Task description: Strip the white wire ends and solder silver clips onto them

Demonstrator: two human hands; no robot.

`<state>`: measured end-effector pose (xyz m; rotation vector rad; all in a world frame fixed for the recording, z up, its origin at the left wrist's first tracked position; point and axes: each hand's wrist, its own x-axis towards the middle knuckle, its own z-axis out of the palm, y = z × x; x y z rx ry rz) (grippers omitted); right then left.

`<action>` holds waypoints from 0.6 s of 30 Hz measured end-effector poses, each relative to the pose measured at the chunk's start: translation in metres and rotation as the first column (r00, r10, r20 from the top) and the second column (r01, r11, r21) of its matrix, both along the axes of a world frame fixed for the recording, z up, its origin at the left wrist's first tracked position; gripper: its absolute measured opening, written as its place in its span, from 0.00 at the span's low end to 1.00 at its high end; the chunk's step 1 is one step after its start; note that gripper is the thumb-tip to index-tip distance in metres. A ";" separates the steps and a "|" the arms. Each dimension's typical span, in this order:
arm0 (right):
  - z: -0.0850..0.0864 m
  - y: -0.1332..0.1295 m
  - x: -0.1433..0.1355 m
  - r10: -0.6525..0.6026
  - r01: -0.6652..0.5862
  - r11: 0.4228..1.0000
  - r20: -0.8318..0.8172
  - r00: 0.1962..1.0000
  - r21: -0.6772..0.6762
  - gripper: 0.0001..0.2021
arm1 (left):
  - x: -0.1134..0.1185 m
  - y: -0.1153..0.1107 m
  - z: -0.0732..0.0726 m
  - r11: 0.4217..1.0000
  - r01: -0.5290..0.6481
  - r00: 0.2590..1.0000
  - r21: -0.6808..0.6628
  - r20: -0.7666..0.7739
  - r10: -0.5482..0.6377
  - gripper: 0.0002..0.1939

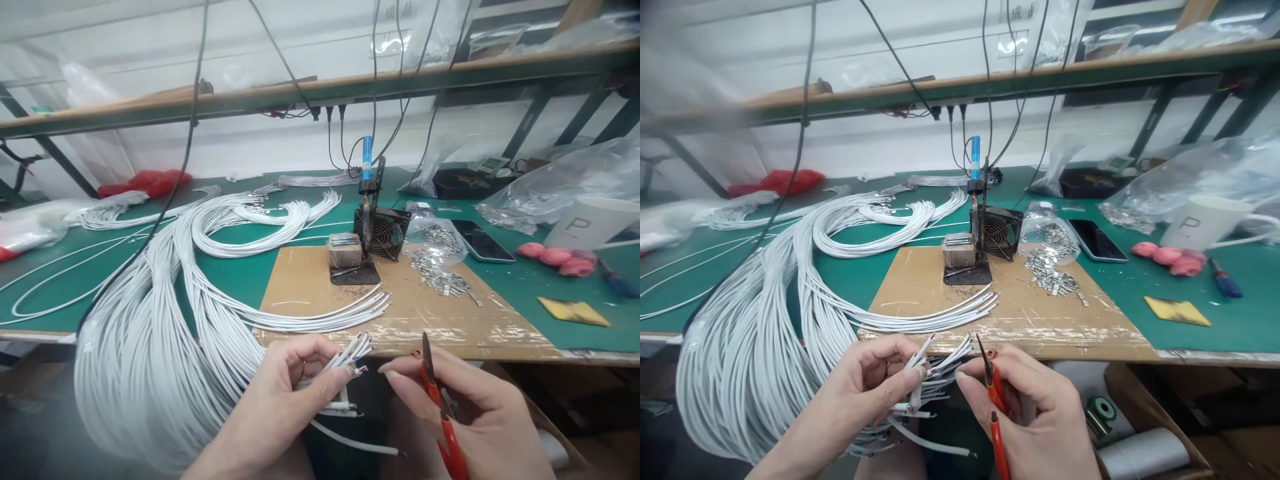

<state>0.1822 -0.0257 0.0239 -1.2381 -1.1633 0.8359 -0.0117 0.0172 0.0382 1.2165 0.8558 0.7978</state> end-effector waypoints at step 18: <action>-0.021 0.008 -0.016 -0.215 0.129 0.912 0.186 0.959 0.388 0.07 | -0.002 -0.002 0.011 0.998 0.016 0.998 -0.060 -0.057 -0.019 0.18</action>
